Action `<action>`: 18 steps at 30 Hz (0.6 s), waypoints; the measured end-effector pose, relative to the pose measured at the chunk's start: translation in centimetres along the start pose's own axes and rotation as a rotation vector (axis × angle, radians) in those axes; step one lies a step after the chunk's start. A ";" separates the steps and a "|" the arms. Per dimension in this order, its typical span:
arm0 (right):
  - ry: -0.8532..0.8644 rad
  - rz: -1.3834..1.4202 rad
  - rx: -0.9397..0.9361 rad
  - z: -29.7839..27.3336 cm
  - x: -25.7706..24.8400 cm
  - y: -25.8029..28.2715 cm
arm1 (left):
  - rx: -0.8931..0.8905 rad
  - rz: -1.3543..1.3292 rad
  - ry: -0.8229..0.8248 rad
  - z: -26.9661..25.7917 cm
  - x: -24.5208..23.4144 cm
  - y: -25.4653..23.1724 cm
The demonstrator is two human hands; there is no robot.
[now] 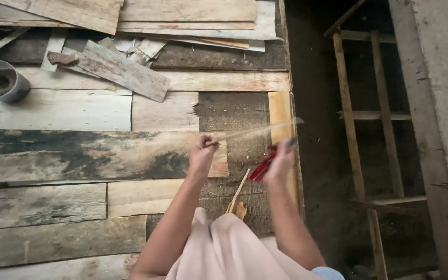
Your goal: The person uses a red utility knife to cut a long, weathered wooden plank on a workbench. They position the plank, score it with the knife, and then break it along the scored line. The person repeats this process with another plank, cutting and breaking it into smaller pieces.
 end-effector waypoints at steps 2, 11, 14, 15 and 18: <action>0.097 0.316 0.112 2.4 -0.8 1.2 | 0.091 0.003 0.082 0.0 0.0 -2.7; 0.272 0.639 0.313 19.7 1.7 -11.2 | 0.525 0.218 0.185 5.1 -0.7 -4.3; 0.217 0.652 0.360 22.1 4.2 -14.7 | 0.668 0.610 0.009 9.7 -3.9 1.5; 0.182 0.650 0.357 22.4 5.0 -15.4 | 0.764 0.853 -0.084 11.3 -5.0 3.6; 0.160 0.639 0.359 22.3 7.2 -16.2 | 0.835 1.036 -0.141 14.1 -6.2 7.2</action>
Point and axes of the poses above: each hand's wrist, its own z-axis towards the middle knuckle, its own x-axis out of the palm, y = z × x, the point moved 5 cm from there along z, towards the middle knuckle, and after that the axes turned 1 degree about -y, right-handed, at the moved point
